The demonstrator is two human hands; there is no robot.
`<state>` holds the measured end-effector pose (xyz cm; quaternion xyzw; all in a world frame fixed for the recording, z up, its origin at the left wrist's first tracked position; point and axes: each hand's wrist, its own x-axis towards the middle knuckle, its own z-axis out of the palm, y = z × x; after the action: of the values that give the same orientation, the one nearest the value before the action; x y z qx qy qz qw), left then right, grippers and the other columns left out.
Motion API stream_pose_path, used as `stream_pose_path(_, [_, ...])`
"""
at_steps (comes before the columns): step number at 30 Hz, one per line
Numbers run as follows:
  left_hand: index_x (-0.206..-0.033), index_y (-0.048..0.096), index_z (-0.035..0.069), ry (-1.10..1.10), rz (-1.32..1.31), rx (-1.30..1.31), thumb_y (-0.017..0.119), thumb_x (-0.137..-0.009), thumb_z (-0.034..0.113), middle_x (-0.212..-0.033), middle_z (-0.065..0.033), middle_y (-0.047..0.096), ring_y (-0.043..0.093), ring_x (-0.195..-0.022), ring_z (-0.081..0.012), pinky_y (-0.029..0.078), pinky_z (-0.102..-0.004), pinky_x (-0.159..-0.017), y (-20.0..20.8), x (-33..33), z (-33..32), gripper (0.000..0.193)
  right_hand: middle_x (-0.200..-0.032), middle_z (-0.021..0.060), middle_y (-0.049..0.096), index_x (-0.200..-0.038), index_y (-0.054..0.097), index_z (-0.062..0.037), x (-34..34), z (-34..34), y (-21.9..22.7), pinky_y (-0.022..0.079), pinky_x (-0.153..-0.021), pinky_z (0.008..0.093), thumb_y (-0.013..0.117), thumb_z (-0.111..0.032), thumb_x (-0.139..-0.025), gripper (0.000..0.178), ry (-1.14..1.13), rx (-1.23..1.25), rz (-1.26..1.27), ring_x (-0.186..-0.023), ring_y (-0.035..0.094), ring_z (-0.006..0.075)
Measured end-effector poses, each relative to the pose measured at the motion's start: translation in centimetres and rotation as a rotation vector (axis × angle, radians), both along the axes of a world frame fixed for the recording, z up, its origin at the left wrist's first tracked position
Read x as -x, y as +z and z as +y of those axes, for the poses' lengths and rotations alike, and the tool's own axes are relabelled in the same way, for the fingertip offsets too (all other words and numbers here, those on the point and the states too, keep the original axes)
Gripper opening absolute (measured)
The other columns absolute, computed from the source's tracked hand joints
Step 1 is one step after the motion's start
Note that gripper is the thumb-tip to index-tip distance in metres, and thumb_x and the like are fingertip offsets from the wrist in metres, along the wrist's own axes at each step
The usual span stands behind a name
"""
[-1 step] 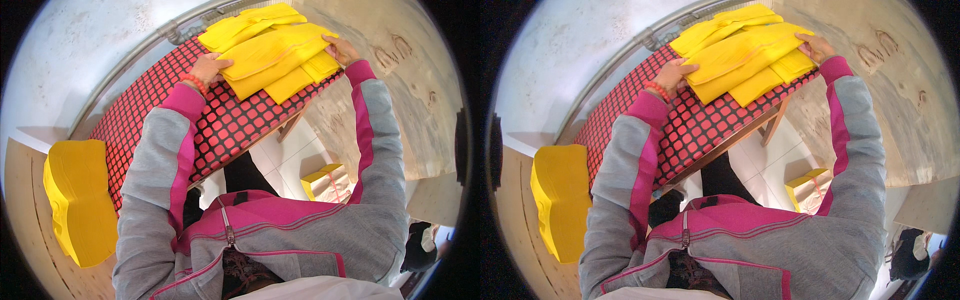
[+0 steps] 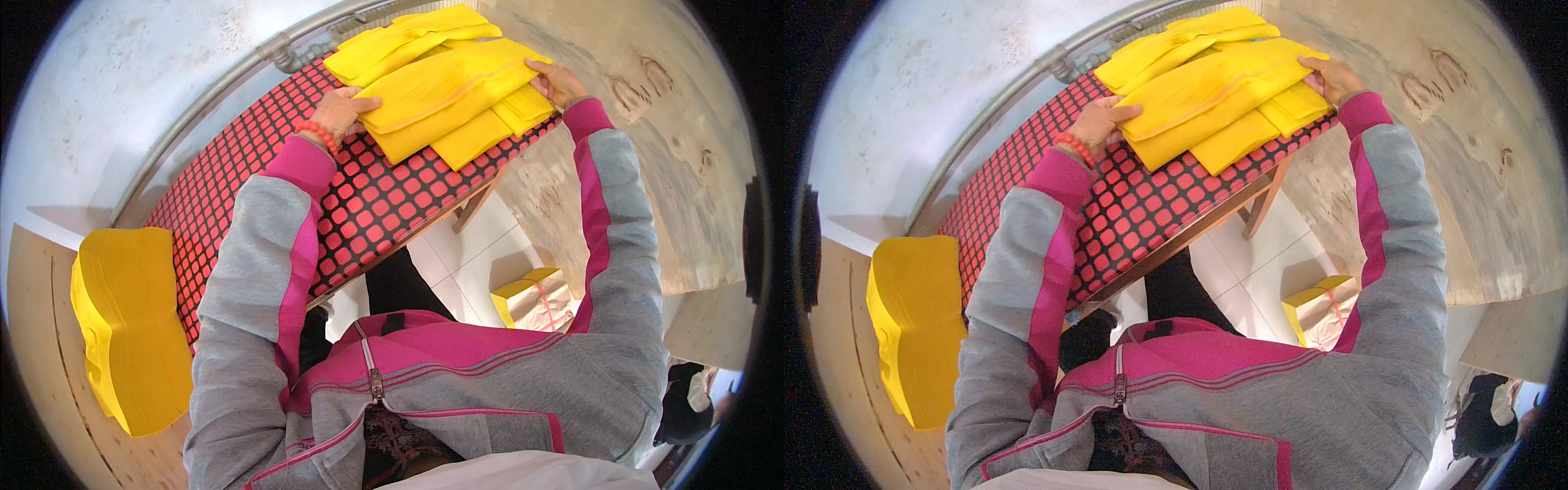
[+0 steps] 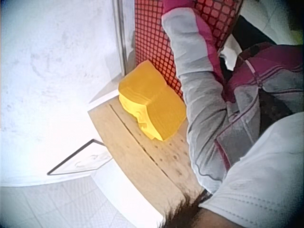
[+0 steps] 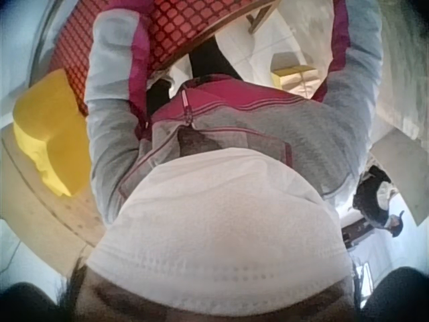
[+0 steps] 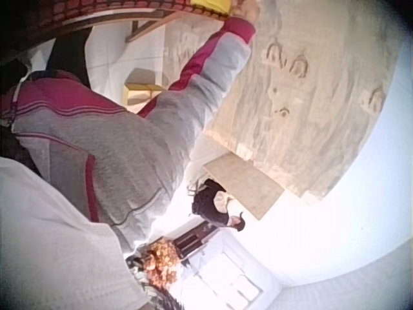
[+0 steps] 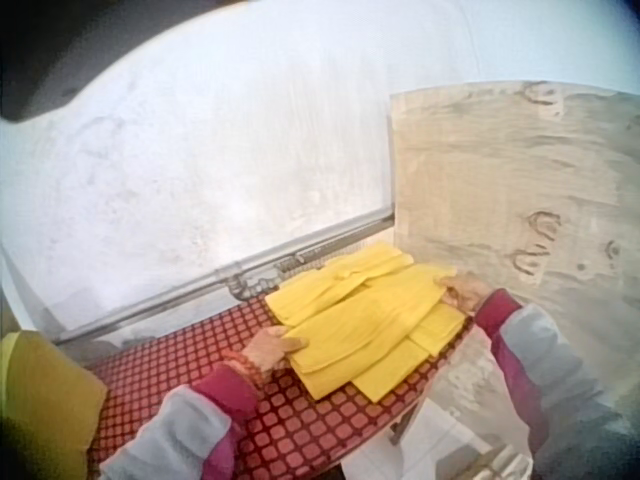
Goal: The person folds yellow paper sheets by hand on a patterned table. They fold each sheet in half, smooth the crease, and stack the folded sheets. The person then picks up a stack of folded sheets and folds them again before placing them back on the table.
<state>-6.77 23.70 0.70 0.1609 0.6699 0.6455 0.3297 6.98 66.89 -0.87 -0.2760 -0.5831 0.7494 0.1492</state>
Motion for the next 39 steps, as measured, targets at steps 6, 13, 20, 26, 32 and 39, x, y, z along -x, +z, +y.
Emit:
stream_pose_path(6, [-0.113, 0.063, 0.000, 0.080, 0.017, -0.005, 0.070, -0.092, 0.010, -0.101, -0.0070, 0.071, 0.066, -0.071, -0.0111, 0.053, -0.0211, -0.060, -0.2, -0.5, -0.7, 0.024, -0.092, 0.0039, 0.069, -0.103, 0.067, -0.0029, -0.4, -0.2, -0.7, 0.059, -0.066, 0.0163, 0.082, -0.013, -0.083, 0.028, 0.000, -0.070, -0.037, -0.077, 0.067, 0.0098])
stream_pose_path(13, [-0.113, 0.063, -0.001, 0.151, 0.096, 0.108, 0.071, -0.091, 0.016, -0.096, -0.0061, 0.071, 0.065, -0.069, -0.0110, 0.048, -0.0200, -0.056, -0.3, -0.6, -2.1, 0.028, -0.086, 0.0043, 0.069, -0.108, 0.067, -0.0009, -3.5, 1.5, 1.3, 0.054, -0.057, 0.0218, 0.075, -0.035, -0.089, 0.040, -0.019, -0.486, -0.278, -0.067, 0.064, 0.0088])
stream_pose_path(20, [-0.113, 0.065, -0.003, 0.272, 0.835, 0.484, 0.073, -0.085, 0.028, -0.085, -0.0102, 0.073, 0.071, -0.078, -0.0171, 0.054, -0.0330, -0.070, 0.9, -4.0, -8.4, 0.042, -0.086, 0.0056, 0.068, -0.114, 0.066, 0.0001, -7.0, -4.3, 4.3, 0.051, -0.065, 0.0243, 0.059, -0.029, -0.101, 0.033, -0.318, -0.786, 0.213, -0.073, 0.063, 0.0093])
stream_pose_path(26, [-0.111, 0.067, 0.000, 0.225, 0.770, 0.241, 0.071, -0.090, 0.013, -0.090, -0.0056, 0.071, 0.067, -0.081, -0.0102, 0.054, -0.0258, -0.073, 2.4, -16.1, -15.6, 0.025, -0.088, 0.0050, 0.067, -0.111, 0.066, -0.0010, -8.4, -22.0, 6.5, 0.050, -0.068, 0.0242, 0.054, -0.019, -0.104, 0.023, 0.062, -0.908, 0.490, -0.074, 0.061, 0.0097])
stream_pose_path(32, [-0.110, 0.067, 0.000, 0.369, 0.722, 0.134, 0.069, -0.091, 0.007, -0.089, -0.0074, 0.072, 0.069, -0.078, -0.0113, 0.055, -0.0258, -0.069, 0.5, -22.5, -23.1, 0.020, -0.089, 0.0128, 0.064, -0.101, 0.062, -0.0046, -8.1, -32.9, 4.7, 0.053, -0.068, 0.0343, 0.077, -0.021, -0.084, 0.028, 0.298, -1.484, 0.507, -0.080, 0.066, 0.0276])
stream_pose_path(39, [-0.110, 0.066, -0.001, 0.410, 0.827, 0.160, 0.066, -0.094, 0.004, -0.093, -0.0077, 0.071, 0.070, -0.080, -0.0125, 0.054, -0.0248, -0.069, -2.2, -22.3, -27.7, 0.017, -0.126, 0.0167, 0.060, -0.115, 0.062, -0.0075, -5.7, -34.6, 2.3, 0.042, -0.105, 0.0460, 0.074, -0.016, -0.077, 0.041, 0.111, -1.796, 0.531, -0.121, 0.055, 0.0355])
